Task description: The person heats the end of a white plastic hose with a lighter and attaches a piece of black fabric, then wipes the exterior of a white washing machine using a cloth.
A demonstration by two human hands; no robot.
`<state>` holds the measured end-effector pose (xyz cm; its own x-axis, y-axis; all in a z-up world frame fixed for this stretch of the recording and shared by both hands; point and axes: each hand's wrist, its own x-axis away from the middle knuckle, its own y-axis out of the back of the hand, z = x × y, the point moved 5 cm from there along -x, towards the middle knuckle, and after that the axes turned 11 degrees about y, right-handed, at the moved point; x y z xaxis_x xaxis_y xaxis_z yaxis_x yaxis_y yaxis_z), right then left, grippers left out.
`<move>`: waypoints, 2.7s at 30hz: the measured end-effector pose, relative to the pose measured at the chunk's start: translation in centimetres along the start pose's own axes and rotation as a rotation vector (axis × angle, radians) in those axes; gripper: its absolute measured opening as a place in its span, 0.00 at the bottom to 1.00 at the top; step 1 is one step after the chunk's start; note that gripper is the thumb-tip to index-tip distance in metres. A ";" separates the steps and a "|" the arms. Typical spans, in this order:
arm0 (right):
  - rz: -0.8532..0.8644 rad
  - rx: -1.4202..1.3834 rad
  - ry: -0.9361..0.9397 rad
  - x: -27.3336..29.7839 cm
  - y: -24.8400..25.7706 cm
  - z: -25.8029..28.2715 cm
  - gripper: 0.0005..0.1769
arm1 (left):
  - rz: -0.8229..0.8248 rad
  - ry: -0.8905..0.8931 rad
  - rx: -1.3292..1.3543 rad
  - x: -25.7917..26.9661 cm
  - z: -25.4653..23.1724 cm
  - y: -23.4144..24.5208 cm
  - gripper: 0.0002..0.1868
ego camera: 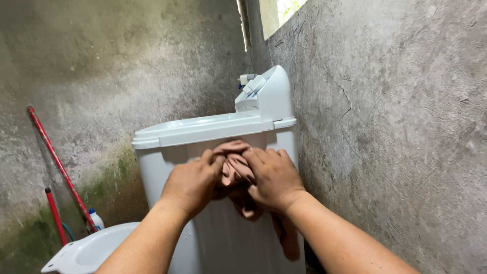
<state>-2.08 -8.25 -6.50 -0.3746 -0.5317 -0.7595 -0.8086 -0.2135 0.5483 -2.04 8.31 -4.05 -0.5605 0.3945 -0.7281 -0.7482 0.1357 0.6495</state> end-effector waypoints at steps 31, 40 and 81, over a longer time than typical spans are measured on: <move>-0.071 0.043 -0.102 -2.9 0.2 -0.7 0.66 | -0.222 0.414 0.206 -3.5 1.9 3.6 0.08; -0.088 0.019 0.125 -9.4 -1.3 5.8 0.58 | -0.390 0.299 -0.010 1.7 9.0 3.8 0.18; 0.032 0.119 -0.069 0.1 0.2 -7.2 0.60 | -0.287 -0.083 -0.108 -5.4 -5.7 -3.6 0.37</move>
<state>1.01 -14.26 -3.93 -0.4280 -0.4785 -0.7667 -0.8424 -0.0963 0.5303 1.67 0.57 -3.73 -0.2936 0.4276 -0.8550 -0.9074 0.1566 0.3900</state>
